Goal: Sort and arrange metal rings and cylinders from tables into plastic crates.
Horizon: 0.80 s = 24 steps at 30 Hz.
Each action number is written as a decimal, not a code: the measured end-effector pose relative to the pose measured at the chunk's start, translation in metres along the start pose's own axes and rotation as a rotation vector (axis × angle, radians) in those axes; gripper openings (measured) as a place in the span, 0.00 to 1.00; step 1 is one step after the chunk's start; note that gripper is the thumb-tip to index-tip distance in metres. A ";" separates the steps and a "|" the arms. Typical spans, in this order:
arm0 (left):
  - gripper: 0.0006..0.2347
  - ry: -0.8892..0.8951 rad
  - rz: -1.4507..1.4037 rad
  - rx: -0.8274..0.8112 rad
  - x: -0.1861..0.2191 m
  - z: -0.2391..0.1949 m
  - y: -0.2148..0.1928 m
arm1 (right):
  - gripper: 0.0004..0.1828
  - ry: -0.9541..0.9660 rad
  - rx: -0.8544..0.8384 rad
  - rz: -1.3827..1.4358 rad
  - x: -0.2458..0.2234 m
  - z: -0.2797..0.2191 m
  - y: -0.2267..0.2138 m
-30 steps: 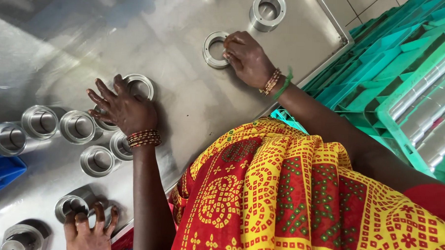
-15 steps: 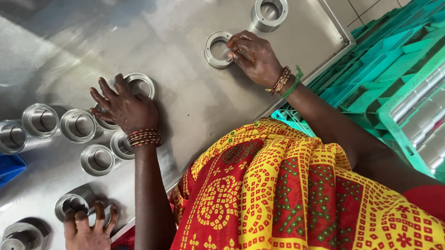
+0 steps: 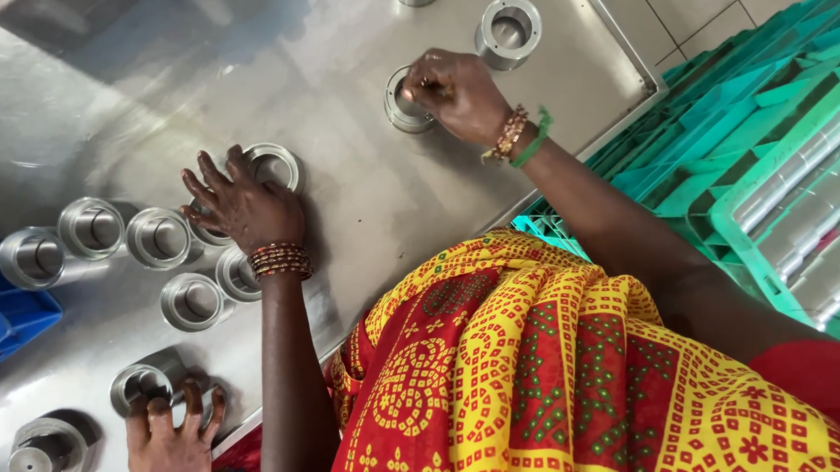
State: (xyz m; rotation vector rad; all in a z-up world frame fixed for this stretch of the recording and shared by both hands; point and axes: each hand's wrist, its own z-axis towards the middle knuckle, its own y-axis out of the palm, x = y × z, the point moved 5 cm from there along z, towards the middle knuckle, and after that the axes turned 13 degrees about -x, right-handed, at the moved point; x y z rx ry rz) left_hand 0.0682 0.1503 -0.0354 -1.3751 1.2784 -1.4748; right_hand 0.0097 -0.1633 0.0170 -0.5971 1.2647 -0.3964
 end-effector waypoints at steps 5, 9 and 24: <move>0.22 -0.002 -0.022 -0.001 -0.003 0.003 0.004 | 0.08 0.059 0.116 0.071 0.009 0.015 0.009; 0.21 -0.011 -0.012 -0.007 -0.002 0.003 0.003 | 0.06 0.026 0.094 0.020 0.005 0.019 0.011; 0.21 0.053 -0.137 0.064 0.011 -0.013 -0.016 | 0.05 0.226 0.178 0.316 0.068 -0.006 -0.009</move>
